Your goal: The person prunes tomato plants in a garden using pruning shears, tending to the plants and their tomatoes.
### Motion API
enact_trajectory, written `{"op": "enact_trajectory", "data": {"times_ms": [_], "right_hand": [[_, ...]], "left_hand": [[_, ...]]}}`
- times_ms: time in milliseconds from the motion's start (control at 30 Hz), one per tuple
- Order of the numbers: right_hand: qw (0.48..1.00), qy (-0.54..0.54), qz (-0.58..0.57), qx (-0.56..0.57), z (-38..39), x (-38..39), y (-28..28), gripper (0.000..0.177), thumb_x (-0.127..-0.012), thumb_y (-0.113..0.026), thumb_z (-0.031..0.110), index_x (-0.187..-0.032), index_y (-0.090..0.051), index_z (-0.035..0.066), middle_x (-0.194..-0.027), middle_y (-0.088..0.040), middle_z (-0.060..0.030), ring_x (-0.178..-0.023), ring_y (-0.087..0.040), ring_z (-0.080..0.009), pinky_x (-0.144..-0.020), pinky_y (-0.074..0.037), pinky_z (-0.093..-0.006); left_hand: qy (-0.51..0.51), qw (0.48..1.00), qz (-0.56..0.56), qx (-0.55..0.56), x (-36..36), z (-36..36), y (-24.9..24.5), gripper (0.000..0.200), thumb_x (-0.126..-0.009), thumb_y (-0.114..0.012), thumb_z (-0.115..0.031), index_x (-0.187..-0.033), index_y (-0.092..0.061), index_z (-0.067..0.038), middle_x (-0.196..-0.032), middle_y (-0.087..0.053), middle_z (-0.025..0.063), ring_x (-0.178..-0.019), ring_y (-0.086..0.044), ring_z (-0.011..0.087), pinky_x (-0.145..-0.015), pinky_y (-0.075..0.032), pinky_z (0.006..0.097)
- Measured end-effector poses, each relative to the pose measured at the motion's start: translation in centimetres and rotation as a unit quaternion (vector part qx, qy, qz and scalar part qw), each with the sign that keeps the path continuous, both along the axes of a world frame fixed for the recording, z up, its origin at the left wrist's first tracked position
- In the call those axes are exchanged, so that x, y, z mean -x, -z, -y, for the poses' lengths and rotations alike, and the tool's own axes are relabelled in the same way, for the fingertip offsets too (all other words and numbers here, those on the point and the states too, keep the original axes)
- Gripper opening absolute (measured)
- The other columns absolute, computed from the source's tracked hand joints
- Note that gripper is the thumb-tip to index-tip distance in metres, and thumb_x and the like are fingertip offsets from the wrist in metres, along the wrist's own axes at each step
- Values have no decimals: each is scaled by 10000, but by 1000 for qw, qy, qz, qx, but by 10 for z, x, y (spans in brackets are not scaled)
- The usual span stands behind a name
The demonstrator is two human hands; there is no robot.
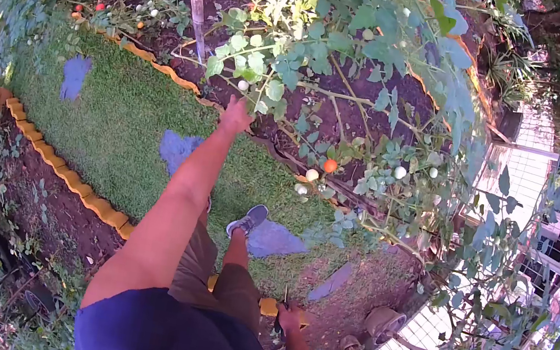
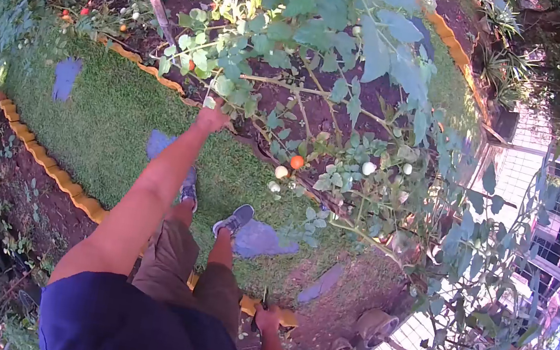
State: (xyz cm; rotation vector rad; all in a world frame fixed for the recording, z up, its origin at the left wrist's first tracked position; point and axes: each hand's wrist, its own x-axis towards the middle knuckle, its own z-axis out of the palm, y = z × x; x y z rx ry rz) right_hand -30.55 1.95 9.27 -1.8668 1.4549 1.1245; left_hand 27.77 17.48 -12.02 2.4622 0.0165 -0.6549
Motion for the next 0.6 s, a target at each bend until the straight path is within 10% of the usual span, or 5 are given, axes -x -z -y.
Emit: {"op": "enact_trajectory", "data": {"times_ms": [267,500,600], "right_hand": [[999,25,7,-40,-17,-37,-25,595,-785,-664,494,-1159,-673,32,-1100,-684,-262,-1084,-651,-391,-961,-485,-436],[993,-36,76,-85,9,-62,9,490,-796,-698,432,-1050,-684,13,-896,-700,-188,-867,-668,-296,-799,-507,-407],[987,-107,112,-53,15,-84,-7,418,-803,-717,371,-967,-661,-10,-776,-661,-106,-743,-612,-215,-710,-488,-385]], "left_hand": [[87,985,-148,-20,1,-54,-43,701,-775,-707,-206,-1437,-485,-143,-1481,-432,259,-1366,-444,364,-1105,-418,409],[16,988,-22,-150,155,-114,-88,713,-798,-656,-213,-1472,-423,-185,-1404,-522,245,-1258,-537,428,-1037,-379,686],[47,977,-203,-42,224,-170,22,784,-782,-662,-284,-1499,-373,-155,-1418,-521,228,-1261,-546,402,-1033,-372,704]]}}
